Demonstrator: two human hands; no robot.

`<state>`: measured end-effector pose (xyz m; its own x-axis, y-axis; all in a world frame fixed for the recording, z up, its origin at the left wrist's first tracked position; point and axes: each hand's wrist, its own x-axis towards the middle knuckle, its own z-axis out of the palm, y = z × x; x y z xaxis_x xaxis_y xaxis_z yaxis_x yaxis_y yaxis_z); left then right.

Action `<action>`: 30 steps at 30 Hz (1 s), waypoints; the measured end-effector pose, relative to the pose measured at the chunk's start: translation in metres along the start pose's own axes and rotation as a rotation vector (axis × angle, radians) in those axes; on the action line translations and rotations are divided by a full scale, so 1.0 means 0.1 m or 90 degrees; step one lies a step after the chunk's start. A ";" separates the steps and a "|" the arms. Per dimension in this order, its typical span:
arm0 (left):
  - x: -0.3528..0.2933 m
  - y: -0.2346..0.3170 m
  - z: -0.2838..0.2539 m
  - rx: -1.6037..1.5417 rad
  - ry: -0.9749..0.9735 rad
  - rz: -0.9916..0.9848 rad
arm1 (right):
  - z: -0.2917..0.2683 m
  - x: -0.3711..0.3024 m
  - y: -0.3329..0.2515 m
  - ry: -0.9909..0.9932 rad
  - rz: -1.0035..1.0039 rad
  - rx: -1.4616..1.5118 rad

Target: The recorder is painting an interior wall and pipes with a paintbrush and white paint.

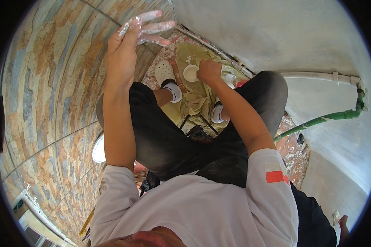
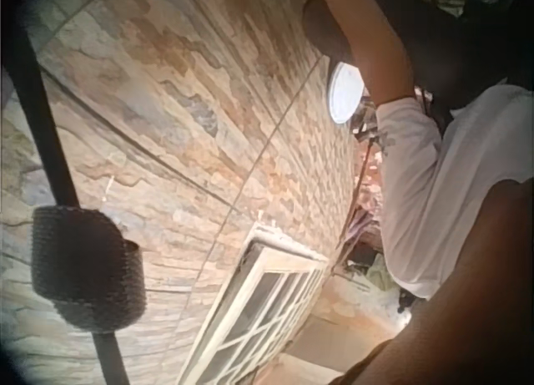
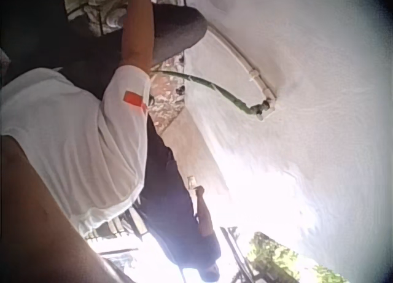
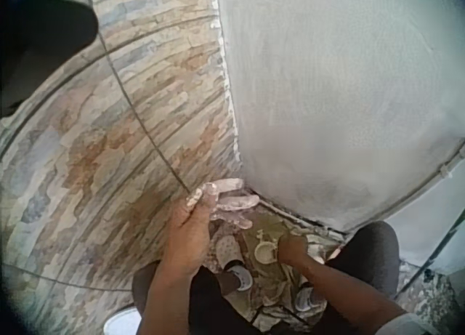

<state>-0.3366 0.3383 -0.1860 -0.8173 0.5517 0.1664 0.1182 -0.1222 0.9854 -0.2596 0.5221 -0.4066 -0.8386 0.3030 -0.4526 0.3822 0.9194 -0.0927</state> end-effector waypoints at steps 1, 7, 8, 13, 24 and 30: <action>0.01 -0.02 -0.02 0.002 0.012 -0.012 | 0.02 0.01 0.00 0.025 0.006 0.005; 0.04 -0.01 -0.11 0.066 0.118 -0.051 | 0.01 0.01 0.09 0.028 0.058 0.120; 0.05 0.02 -0.10 -0.003 0.102 -0.041 | -0.01 0.01 0.09 0.026 0.059 0.121; 0.05 -0.18 -0.20 -0.053 0.167 -0.043 | -0.10 0.06 0.13 0.030 0.119 0.223; 0.00 -0.44 -0.26 -0.183 0.046 0.013 | 0.19 0.17 0.26 0.104 0.086 0.362; 0.02 -0.07 -0.06 -0.096 -0.022 -0.006 | 0.30 0.18 0.20 0.194 0.009 0.389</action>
<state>-0.3421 0.3349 -0.1926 -0.7978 0.5808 0.1615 0.0234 -0.2378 0.9710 -0.2557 0.5381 -0.4427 -0.8698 0.4533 -0.1950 0.4687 0.6352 -0.6138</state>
